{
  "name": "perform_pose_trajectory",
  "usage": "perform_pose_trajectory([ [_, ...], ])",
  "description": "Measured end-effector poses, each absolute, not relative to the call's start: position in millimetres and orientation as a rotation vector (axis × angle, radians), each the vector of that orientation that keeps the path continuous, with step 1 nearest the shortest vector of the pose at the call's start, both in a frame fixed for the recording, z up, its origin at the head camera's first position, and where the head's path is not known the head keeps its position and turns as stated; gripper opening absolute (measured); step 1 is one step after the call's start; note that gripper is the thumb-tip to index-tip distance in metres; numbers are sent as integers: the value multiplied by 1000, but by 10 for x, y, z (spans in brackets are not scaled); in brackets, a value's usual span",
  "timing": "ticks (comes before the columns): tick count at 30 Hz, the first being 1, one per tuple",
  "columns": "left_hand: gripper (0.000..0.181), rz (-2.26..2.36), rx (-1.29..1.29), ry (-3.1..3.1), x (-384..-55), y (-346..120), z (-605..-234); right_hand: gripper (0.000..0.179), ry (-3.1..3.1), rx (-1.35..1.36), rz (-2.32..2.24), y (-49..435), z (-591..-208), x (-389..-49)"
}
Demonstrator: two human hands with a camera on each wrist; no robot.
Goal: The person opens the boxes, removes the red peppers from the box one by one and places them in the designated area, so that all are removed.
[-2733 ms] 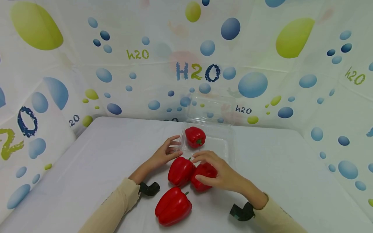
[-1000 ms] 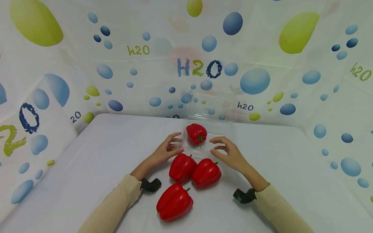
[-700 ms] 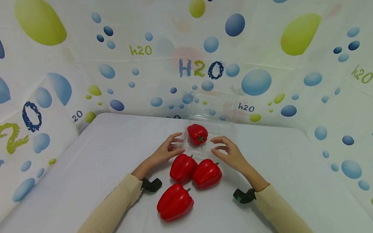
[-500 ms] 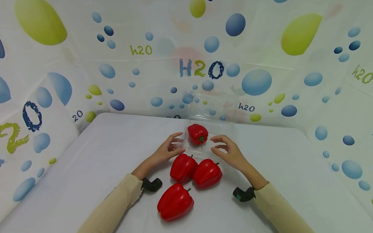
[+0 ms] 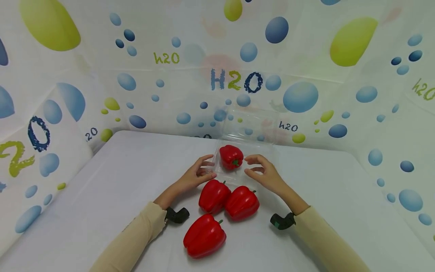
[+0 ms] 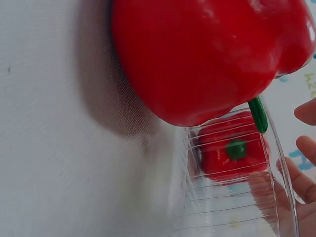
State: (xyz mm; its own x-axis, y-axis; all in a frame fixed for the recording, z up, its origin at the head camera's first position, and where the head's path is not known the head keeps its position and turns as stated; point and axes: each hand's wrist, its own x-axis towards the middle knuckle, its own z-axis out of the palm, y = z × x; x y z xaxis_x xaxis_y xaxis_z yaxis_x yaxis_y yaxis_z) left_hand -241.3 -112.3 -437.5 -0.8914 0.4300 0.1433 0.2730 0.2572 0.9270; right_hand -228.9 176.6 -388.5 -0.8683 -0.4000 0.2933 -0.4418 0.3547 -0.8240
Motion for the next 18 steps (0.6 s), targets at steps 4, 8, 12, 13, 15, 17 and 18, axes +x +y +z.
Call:
perform_pose_trajectory([
  [4,72,1701,649,2381,-2402,-1123,-4365,40,-2548,789,1557,1730,-3886,-2314],
  [8,71,1701,658,2383,-2402,-1122,-4368,41,-2531,755,1554,1693,-3866,-2347],
  [12,71,1703,660,2378,-2404,-1117,-4372,42,-2526,719,1580,1677,-3857,-2391],
  [13,71,1702,664,2379,-2403,-1117,-4372,43,-2530,713,1588,1675,-3855,-2401],
  [15,72,1705,662,2375,-2401,-1114,-4366,45,-2546,703,1596,1673,-3852,-2423],
  [17,72,1708,653,2368,-2396,-1112,-4357,46,-2564,704,1582,1674,-3855,-2444],
  [18,72,1706,655,2370,-2396,-1111,-4354,46,-2572,709,1573,1675,-3855,-2454],
])
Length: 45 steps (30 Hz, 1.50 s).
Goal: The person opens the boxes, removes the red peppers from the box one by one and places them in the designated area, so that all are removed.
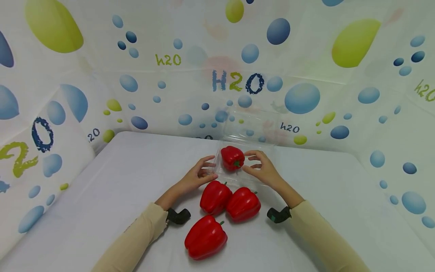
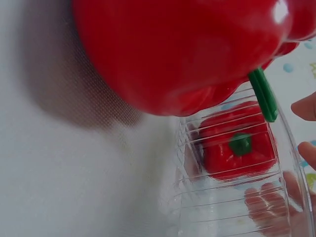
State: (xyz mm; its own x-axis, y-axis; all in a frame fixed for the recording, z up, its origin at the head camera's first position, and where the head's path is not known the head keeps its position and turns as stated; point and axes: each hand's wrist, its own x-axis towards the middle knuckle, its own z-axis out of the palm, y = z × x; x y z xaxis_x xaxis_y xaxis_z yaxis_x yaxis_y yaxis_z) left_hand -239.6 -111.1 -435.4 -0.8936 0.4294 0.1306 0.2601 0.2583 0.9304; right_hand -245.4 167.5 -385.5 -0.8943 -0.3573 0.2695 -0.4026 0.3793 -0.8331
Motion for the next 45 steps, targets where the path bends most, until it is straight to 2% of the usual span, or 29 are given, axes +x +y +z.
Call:
perform_pose_trajectory([
  [13,71,1714,668,2368,-2383,-1102,-4340,59,-2675,751,1499,1633,-3869,-2592],
  [31,71,1717,661,2344,-2407,-1094,-4373,62,-2791,646,1580,1554,-3897,-2699],
  [45,72,1713,657,2371,-2408,-1118,-4376,47,-2751,627,1641,1505,-3923,-2721],
])
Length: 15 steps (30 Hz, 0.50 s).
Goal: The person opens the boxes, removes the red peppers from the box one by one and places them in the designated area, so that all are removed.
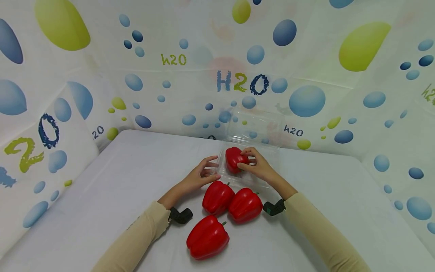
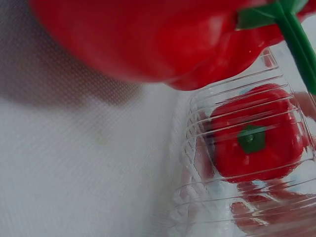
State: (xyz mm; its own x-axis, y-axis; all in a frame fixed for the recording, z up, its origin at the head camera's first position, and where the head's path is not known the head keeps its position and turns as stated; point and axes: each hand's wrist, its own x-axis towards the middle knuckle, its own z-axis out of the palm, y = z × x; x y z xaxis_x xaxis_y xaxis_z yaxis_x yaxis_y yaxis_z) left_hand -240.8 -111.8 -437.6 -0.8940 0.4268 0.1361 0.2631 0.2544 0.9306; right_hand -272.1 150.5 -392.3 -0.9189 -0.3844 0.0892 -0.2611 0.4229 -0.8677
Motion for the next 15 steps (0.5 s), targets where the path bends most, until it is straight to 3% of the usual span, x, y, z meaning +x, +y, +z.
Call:
perform_pose_trajectory([
  [15,71,1712,659,2367,-2405,-1120,-4378,38,2541,-614,-1543,1529,-3920,-2707],
])
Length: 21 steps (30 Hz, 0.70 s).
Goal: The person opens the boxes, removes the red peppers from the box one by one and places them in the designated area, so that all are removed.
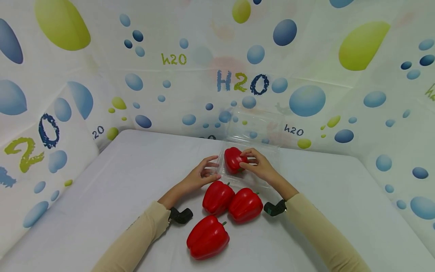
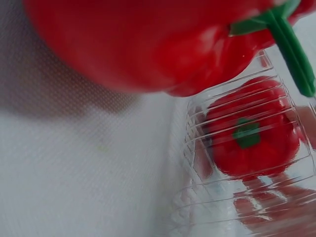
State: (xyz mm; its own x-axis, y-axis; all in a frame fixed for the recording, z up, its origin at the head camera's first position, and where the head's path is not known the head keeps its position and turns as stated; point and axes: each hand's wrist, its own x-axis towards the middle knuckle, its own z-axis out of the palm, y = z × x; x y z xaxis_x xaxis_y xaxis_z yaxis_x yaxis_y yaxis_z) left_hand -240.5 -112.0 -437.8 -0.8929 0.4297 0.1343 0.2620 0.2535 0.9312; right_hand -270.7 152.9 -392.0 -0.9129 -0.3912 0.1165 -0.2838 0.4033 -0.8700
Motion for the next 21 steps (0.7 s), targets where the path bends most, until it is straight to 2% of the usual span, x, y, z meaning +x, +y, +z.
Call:
perform_pose_trajectory([
  [7,71,1719,653,2353,-2408,-1125,-4379,44,2513,-669,-1569,1548,-3931,-2715],
  [21,71,1718,657,2354,-2393,-1127,-4365,59,2468,-586,-1503,1528,-3912,-2683],
])
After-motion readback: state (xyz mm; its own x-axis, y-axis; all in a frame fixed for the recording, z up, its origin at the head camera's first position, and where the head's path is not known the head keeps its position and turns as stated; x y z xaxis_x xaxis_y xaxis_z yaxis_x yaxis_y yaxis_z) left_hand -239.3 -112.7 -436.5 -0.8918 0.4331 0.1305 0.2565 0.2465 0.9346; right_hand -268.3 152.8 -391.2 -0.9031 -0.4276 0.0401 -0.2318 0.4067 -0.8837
